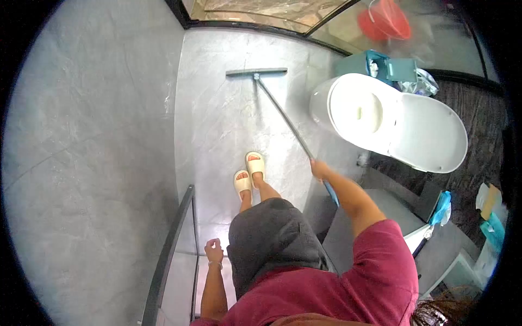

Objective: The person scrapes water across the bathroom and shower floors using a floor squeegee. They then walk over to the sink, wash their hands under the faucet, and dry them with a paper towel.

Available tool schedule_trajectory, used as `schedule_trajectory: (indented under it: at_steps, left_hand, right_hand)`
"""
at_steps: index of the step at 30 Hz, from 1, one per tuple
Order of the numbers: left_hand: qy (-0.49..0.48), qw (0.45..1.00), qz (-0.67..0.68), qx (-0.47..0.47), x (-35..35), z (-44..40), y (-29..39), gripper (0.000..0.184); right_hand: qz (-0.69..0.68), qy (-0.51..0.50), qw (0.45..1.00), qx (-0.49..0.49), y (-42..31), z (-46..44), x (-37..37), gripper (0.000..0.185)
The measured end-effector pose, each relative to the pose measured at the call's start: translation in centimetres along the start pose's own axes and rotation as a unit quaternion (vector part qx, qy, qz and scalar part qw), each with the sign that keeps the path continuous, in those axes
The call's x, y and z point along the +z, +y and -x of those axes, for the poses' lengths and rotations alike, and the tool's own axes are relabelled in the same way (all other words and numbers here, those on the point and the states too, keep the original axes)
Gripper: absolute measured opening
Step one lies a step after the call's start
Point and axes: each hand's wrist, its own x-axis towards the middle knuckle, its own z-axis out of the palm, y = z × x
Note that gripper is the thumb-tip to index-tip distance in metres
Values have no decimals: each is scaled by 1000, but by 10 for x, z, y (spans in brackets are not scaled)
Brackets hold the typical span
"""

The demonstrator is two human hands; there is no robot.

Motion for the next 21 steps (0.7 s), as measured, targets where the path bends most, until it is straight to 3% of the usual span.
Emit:
schedule_trajectory:
  at_steps: [1,2,4,6,9,13,14,15,17,18,19,21]
  left_hand:
    - [-14,1000,16,-5,3,-4,9,34]
    - [-35,998,19,39,3,-13,9,35]
    - [-37,998,52,21,2,-1,56,34]
    - [-36,994,102,-15,-2,8,79,32]
    - [29,998,32,47,7,6,19,30]
    - [64,998,-5,7,5,12,-8,31]
    - [62,998,2,-13,8,6,-32,32]
    - [70,997,36,-25,9,10,-42,31]
    - [74,996,47,-25,8,9,-54,30]
    - [87,992,79,-47,6,14,-59,28]
    - [56,992,81,-73,2,23,-64,27]
    - [47,973,171,-147,-6,51,-29,29]
  right_hand:
    - [26,-63,996,53,16,29,9,54]
    - [70,-75,994,40,48,49,27,45]
    - [157,-97,983,12,113,90,63,36]
    - [37,15,993,107,83,150,23,44]
    - [29,77,996,31,54,176,-29,46]
    - [58,117,988,-88,-62,65,-96,45]
    - [-27,97,995,7,-109,37,-117,47]
    - [39,153,978,-133,-131,-17,-128,52]
    - [-69,68,995,0,-217,-91,-166,55]
    - [-73,71,995,-22,-252,-120,-169,55]
    - [-36,-12,999,-3,-282,-145,-174,52]
    - [-196,-79,972,-101,-306,-169,-136,40]
